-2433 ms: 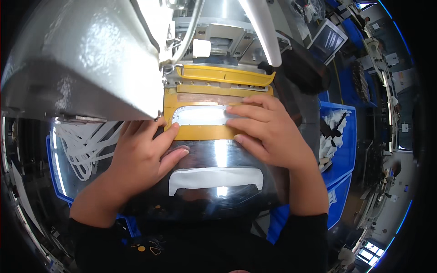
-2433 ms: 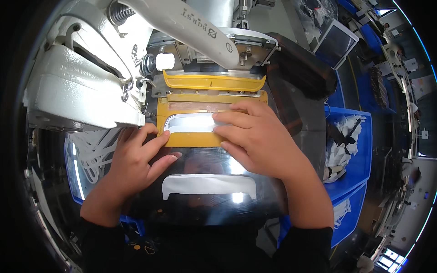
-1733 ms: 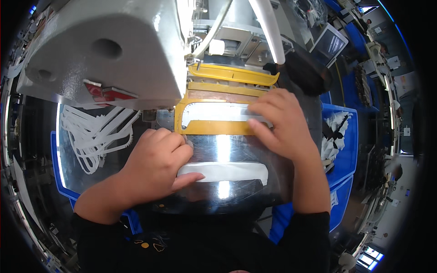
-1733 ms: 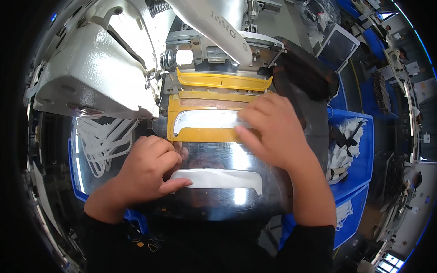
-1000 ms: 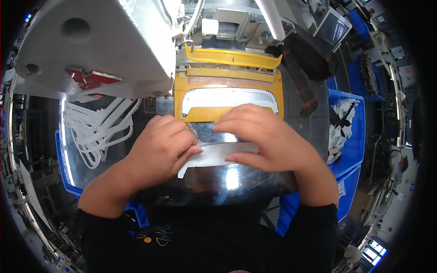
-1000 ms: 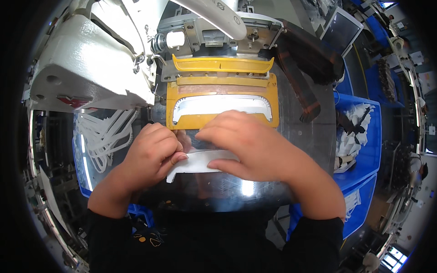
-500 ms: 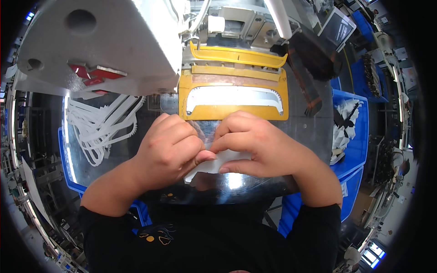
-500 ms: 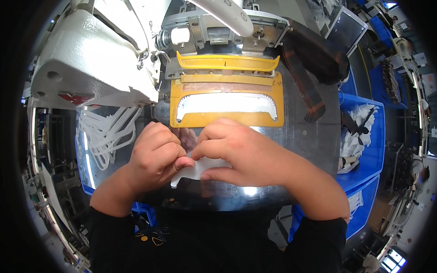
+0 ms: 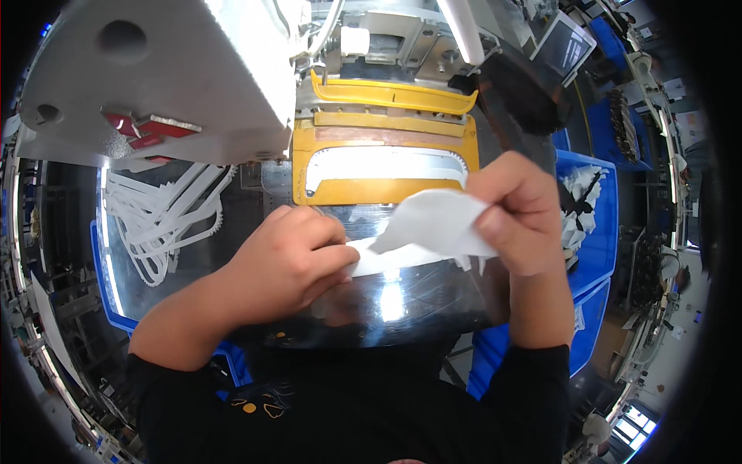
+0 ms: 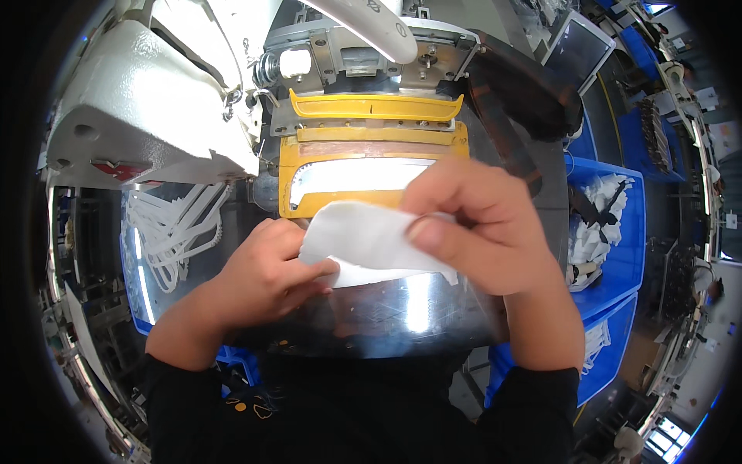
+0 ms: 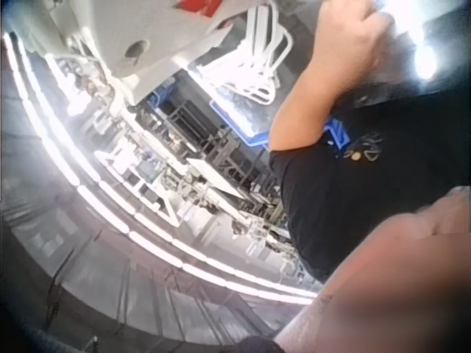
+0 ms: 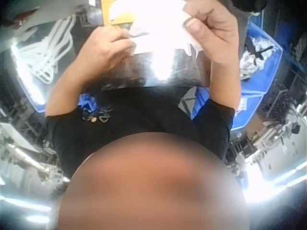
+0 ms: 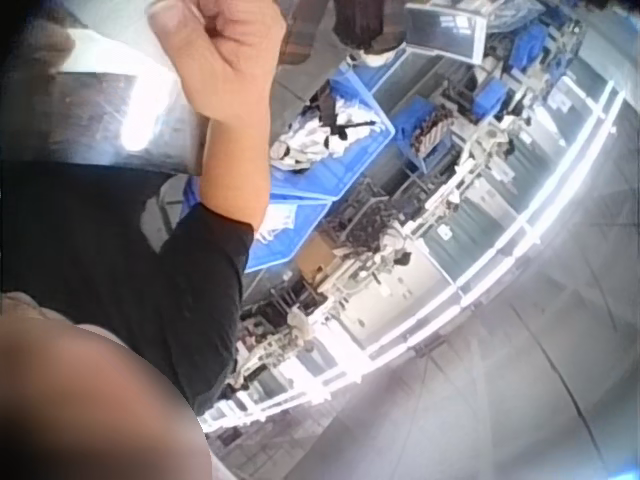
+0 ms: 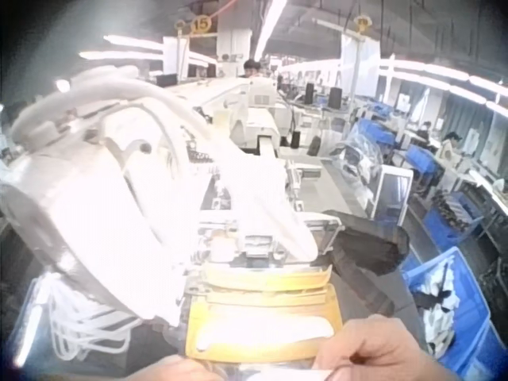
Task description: Sewing fabric components using an industrial sewing machine with a jig.
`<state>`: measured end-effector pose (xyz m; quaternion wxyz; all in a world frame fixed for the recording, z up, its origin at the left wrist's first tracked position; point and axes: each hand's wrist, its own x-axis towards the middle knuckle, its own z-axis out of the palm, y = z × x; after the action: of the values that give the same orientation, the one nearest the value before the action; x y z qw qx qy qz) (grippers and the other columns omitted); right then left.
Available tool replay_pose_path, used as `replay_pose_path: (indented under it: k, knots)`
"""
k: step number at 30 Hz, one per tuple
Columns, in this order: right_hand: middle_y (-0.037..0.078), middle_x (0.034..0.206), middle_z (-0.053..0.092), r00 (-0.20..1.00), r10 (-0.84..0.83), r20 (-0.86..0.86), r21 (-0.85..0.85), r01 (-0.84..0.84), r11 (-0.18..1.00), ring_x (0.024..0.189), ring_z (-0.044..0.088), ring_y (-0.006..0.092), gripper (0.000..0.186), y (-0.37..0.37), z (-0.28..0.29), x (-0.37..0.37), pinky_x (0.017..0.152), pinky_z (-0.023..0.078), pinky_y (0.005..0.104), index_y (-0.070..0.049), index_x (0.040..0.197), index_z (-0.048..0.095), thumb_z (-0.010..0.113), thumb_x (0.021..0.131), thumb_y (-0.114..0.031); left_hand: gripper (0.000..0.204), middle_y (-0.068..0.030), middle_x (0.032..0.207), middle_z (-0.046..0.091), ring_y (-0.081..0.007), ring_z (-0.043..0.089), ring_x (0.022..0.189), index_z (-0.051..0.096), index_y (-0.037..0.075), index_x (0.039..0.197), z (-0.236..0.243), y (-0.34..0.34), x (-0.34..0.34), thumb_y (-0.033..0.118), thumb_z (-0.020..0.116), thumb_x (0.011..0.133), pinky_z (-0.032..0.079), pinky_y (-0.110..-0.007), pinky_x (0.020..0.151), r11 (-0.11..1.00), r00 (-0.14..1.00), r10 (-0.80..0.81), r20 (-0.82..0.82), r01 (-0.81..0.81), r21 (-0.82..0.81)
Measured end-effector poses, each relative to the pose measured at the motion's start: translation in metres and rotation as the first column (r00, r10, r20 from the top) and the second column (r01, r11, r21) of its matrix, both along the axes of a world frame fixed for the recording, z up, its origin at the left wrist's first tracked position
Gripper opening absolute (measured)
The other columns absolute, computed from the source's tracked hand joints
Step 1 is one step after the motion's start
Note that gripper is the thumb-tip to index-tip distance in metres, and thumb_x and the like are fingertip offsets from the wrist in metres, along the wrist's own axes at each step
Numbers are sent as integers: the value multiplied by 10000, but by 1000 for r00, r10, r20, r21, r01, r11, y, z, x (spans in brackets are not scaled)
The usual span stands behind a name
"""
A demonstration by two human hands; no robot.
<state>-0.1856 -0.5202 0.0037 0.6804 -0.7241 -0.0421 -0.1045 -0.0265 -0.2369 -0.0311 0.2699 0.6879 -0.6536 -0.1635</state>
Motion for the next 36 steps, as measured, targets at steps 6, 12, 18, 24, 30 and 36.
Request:
replay_pose_path:
  k: [6,12,18,24,30,36]
  knots:
    - [134,909,782,992,32,122,41,-38,998,715,745,205,172,-27,8,-6,655,558,316,-32,1067,694,769,1044,-184,446,-71,1180,734,-306,686,1111,775,90,1188,6,-3,-1,354,928,862,514,-441,971,997,999,-38,-24,37,-67]
    - [121,902,768,965,97,-244,-490,-209,846,776,750,265,164,19,-2,20,718,553,353,-72,1119,792,817,977,-149,192,-86,965,726,-279,672,872,762,40,997,16,1,6,225,812,989,525,-405,829,995,919,65,-388,-89,-46]
    - [11,774,709,806,-154,-571,-249,8,969,739,641,65,238,-17,-4,15,680,507,286,3,1105,801,851,931,-151,150,-133,841,684,-270,633,726,721,-7,915,5,-1,9,114,753,997,510,-406,677,804,732,564,-382,-592,54]
    - [-1,839,723,809,-329,-486,-319,187,929,735,606,59,194,-33,-22,22,676,488,248,23,1056,798,841,950,-134,170,-110,744,674,-297,654,679,723,8,888,-13,-12,13,133,759,998,516,-426,664,748,698,647,-307,-658,83]
    - [17,846,731,810,-383,-444,-377,219,900,737,611,67,191,-36,-32,25,679,494,258,25,1022,801,851,936,-138,208,-22,626,646,-74,571,551,764,-33,919,-17,-16,17,124,730,1051,448,-273,548,731,708,673,-216,-680,51]
    - [21,836,732,793,-394,-465,-373,228,899,740,617,74,193,-37,-30,23,682,502,261,29,1009,798,852,928,-138,209,-87,883,709,-294,692,821,801,31,1081,-13,-6,20,163,840,924,567,-421,773,857,851,508,137,-482,-183]
